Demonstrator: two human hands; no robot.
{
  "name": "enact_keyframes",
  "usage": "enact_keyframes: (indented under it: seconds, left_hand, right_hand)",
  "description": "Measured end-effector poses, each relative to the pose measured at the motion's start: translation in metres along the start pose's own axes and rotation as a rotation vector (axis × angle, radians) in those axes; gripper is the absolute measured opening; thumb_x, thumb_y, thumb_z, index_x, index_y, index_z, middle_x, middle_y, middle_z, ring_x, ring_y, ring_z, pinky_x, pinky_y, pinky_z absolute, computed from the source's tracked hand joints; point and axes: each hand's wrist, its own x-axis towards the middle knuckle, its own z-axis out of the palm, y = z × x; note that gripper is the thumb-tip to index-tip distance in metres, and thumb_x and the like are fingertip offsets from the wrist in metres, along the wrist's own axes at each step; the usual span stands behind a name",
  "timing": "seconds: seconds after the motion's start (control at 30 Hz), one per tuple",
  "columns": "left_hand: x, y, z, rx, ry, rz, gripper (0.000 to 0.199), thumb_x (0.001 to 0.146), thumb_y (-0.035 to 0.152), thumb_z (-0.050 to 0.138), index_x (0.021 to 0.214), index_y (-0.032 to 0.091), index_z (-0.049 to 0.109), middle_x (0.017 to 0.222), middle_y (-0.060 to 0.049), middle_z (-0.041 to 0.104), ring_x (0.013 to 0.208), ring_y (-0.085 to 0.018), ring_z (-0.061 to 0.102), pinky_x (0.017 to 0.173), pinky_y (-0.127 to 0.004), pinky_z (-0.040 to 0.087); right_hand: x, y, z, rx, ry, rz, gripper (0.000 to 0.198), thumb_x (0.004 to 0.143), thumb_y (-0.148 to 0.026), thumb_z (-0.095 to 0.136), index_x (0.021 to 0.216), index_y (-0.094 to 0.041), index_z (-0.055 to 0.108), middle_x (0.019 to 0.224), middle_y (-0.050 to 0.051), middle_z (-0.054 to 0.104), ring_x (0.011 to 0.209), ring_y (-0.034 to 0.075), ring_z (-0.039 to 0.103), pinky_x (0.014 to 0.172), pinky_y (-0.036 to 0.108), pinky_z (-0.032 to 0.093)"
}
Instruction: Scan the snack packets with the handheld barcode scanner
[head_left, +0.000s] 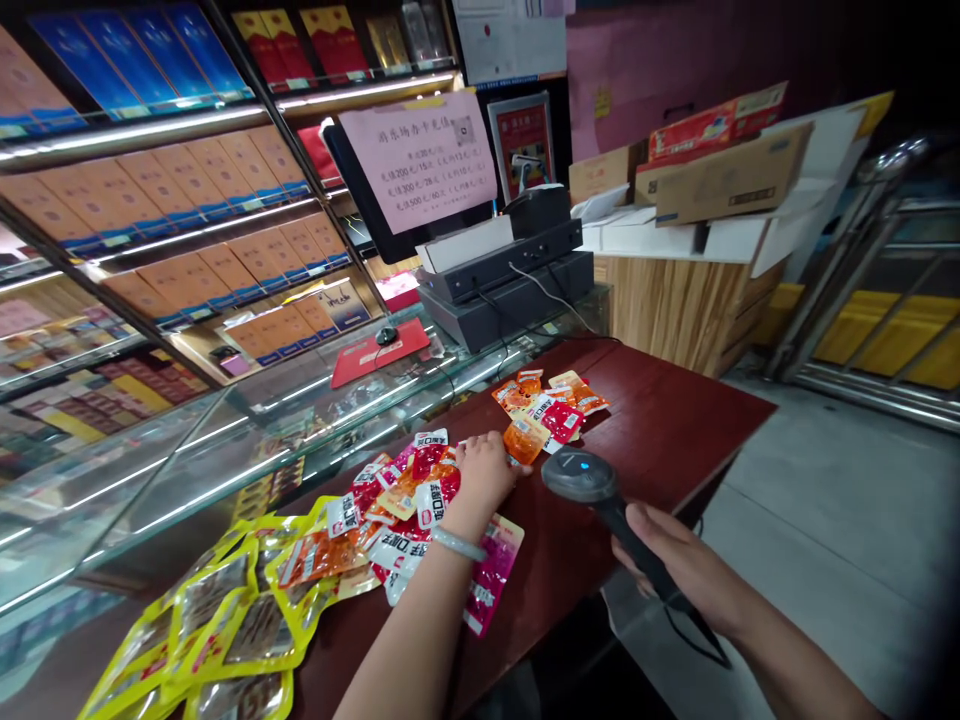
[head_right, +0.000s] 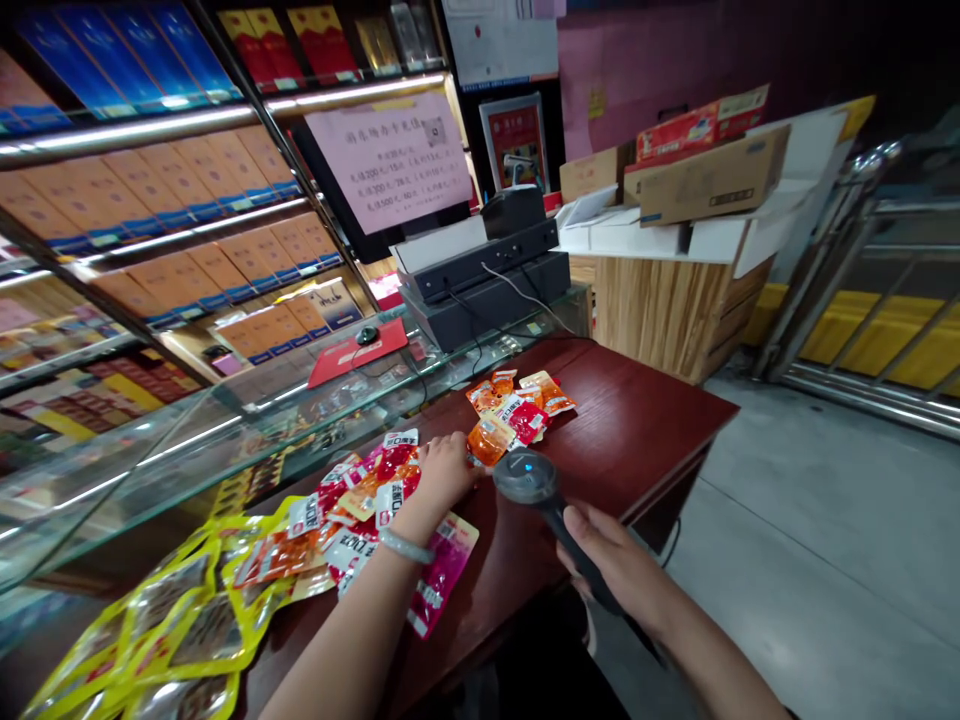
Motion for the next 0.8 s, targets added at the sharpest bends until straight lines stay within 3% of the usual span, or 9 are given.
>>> enact_keyframes:
  seconds: [0.17,0.4,0.6,0.73,0.8]
  left_hand:
    - [-0.026,-0.016,-0.01,-0.071,-0.032,0.002,0.045,0.083,0.047,0.067,0.117,0.02,0.056,0.11,-0.011,0.072,0.113,-0.03,0.063,0.101,-0.044,0.035]
    - [-0.048,-0.027,-0.013,-0.145,-0.018,-0.011,0.043,0.082,0.047,0.068,0.111,0.019,0.058,0.101,-0.008,0.073,0.102,-0.027,0.065,0.096,-0.04,0.038]
    - [-0.067,-0.061,-0.036,0.001,-0.075,-0.034,0.039,0.082,0.046,0.066,0.112,0.021,0.061,0.105,-0.01,0.073,0.105,-0.03,0.065,0.101,-0.047,0.036]
    - [-0.057,-0.081,-0.05,0.106,0.046,-0.075,0.042,0.083,0.05,0.065,0.116,0.024,0.064,0.118,-0.012,0.071,0.12,-0.035,0.058,0.108,-0.056,0.03]
    - [-0.036,-0.076,-0.049,0.045,0.079,-0.026,0.046,0.086,0.052,0.061,0.122,0.024,0.064,0.125,-0.012,0.068,0.122,-0.033,0.057,0.107,-0.051,0.034]
  right_hand:
    - [0.004,-0.009,0.004,0.008,0.025,-0.004,0.053,0.084,-0.073,0.057,0.077,-0.022,0.044,0.058,-0.007,0.046,0.044,0.007,0.038,0.044,0.021,0.029]
    - [0.016,-0.01,0.012,0.009,-0.061,-0.026,0.049,0.089,-0.07,0.053,0.087,-0.022,0.05,0.059,-0.007,0.048,0.043,0.007,0.04,0.042,0.02,0.031]
    - [0.02,-0.004,0.015,0.014,-0.094,-0.025,0.052,0.087,-0.072,0.055,0.087,-0.02,0.049,0.061,-0.006,0.05,0.044,0.006,0.041,0.043,0.019,0.033]
    - [0.029,0.002,0.019,0.016,-0.148,-0.017,0.052,0.086,-0.072,0.056,0.089,-0.02,0.049,0.059,-0.007,0.049,0.042,0.005,0.039,0.041,0.017,0.031]
    - [0.033,0.002,0.021,0.02,-0.148,-0.01,0.053,0.086,-0.073,0.056,0.092,-0.02,0.051,0.06,-0.007,0.049,0.043,0.005,0.038,0.041,0.017,0.031]
